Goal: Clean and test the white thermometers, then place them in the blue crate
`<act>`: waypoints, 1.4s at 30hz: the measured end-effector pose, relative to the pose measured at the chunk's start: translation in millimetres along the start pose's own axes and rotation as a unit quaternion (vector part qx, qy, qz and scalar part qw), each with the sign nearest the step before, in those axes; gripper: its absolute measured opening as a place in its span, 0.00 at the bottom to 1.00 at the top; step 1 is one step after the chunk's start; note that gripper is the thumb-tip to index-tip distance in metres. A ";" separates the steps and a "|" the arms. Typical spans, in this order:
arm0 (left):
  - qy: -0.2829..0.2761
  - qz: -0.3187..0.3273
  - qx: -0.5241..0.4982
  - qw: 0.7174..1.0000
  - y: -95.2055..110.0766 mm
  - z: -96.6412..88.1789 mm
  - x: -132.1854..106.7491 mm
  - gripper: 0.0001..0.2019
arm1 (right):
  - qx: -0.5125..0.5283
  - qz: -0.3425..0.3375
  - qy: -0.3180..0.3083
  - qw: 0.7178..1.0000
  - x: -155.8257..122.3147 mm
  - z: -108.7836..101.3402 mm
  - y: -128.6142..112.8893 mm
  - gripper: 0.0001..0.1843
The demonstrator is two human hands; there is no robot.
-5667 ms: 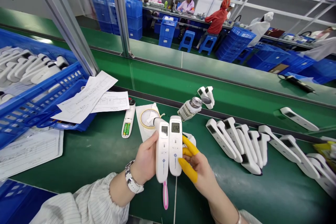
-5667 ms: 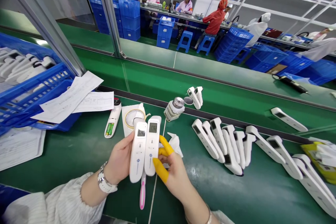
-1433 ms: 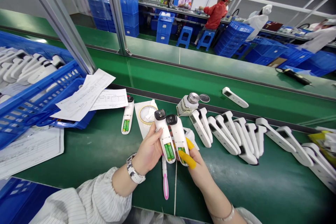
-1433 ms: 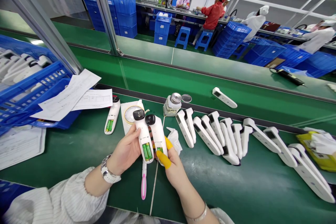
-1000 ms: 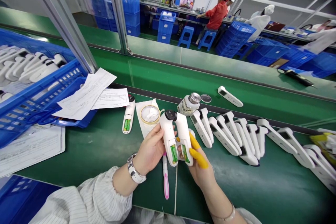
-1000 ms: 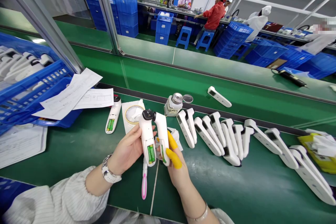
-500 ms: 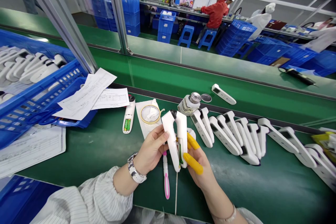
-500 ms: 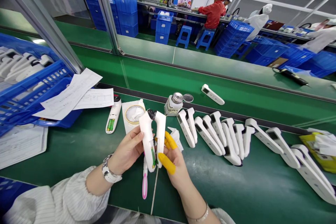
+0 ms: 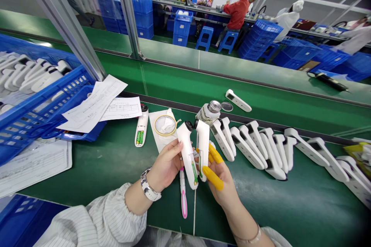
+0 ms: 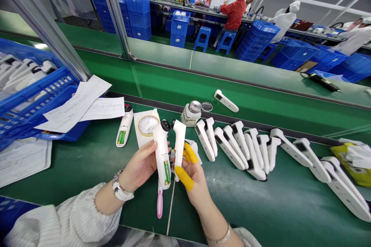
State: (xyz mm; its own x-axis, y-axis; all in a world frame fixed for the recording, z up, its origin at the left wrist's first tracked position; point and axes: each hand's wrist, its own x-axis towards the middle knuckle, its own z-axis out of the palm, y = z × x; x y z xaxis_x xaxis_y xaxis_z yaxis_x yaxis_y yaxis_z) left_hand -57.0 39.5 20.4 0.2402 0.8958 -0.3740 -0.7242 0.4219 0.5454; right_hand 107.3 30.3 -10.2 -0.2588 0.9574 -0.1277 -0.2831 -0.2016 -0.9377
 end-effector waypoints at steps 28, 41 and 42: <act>-0.003 0.022 -0.022 1.000 -2.2 -3.0 2.1 0.12 | -0.025 0.013 -0.003 1.000 -1.5 1.0 -2.7 0.31; 0.012 0.052 0.014 0.998 -2.8 -5.2 0.8 0.13 | 0.015 0.063 -0.007 0.998 -2.1 8.7 -14.6 0.27; 0.005 0.092 0.053 0.994 -2.3 -4.5 -2.8 0.14 | 0.012 0.068 -0.010 0.998 -1.5 8.4 -14.9 0.25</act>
State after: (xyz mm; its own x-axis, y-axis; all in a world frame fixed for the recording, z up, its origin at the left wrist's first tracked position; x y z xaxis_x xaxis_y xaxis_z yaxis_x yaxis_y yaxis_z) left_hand -58.9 35.4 16.8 0.1028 0.9579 -0.2682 -0.6835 0.2639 0.6806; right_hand 104.1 30.1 6.7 -0.3137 0.9170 -0.2465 -0.2671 -0.3344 -0.9038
